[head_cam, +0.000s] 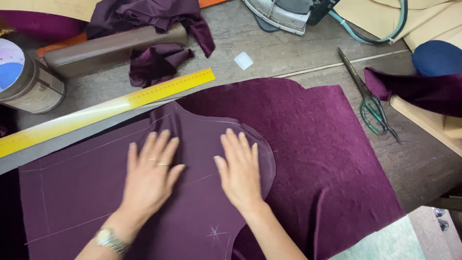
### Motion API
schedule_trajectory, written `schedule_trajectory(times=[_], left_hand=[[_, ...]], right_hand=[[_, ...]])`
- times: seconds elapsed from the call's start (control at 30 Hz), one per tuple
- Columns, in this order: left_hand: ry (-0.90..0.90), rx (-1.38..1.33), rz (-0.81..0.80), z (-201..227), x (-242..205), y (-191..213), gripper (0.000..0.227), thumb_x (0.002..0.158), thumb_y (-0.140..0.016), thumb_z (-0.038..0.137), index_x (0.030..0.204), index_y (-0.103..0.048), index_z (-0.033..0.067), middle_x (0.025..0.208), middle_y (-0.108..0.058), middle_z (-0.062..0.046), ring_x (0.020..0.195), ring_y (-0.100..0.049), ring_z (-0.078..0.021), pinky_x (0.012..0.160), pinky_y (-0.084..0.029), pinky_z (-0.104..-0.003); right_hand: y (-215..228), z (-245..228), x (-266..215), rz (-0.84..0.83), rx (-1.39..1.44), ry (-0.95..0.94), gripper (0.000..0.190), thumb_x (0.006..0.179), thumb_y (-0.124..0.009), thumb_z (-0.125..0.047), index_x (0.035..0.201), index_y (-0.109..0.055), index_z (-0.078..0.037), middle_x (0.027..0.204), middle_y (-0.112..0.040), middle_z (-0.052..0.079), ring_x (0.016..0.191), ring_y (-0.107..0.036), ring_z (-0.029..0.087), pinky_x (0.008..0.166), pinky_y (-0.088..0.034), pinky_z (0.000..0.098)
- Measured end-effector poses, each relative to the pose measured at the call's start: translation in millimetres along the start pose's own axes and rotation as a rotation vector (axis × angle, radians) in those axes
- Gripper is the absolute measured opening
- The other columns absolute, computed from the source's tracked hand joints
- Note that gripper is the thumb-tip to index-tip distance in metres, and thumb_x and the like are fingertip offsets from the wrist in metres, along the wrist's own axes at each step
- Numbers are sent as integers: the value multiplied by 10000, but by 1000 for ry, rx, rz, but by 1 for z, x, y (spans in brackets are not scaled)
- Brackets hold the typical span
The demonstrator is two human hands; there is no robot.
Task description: The person aligns a transparent pattern piece on a large sheet of dark purple fabric. They use a yellow ruler and a white marking tool to trace lines onto the fabric. Finally, they use a pair of scissors to cut the fabric along the marked lines.
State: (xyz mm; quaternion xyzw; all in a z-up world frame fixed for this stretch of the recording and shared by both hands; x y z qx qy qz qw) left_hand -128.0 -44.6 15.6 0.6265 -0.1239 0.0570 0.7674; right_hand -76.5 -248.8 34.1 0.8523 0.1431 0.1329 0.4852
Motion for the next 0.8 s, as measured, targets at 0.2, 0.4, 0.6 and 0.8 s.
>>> schedule_trajectory(times=[0.2,0.4,0.6,0.8], left_hand=[[55,104,-169,-2,9,-1,624,917,-440,531,1467,-373,243,1579,-282,-55,1427,-268,-302,1097,-195,-641],[295,64,-88,-79,-21,21,654,895,-471,463,1452,-416,124,1521,-396,-147,1406,-325,-375,1056,-230,-687],[365,190,55,-145,-101,40,611,913,-599,274,1434,-543,-41,1477,-535,-318,1347,-482,-507,970,-380,-707],[379,58,71,-124,-166,40,678,848,-623,227,1458,-510,-47,1533,-487,-303,1420,-418,-526,1050,-297,-761]], right_hand=[[15,6,17,-62,-217,52,472,969,-498,-269,1382,-480,-39,1462,-415,210,1342,-320,455,1020,-185,714],[30,98,13,24,-175,-284,525,977,-372,-345,1428,-401,-77,1547,-285,144,1430,-198,387,1093,-142,642],[52,124,-43,158,-49,-305,464,1000,-347,-302,1383,-460,-65,1514,-367,146,1439,-234,375,1133,-135,585],[72,135,-109,163,-100,-421,503,998,-322,-275,1441,-371,-41,1549,-286,178,1453,-168,394,1138,-89,587]])
Point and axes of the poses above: each hand's wrist, its own x-axis towards the middle knuckle, its own y-axis out of the back of the hand, z = x × y, the point moved 1 cm from there along x, towards the middle knuckle
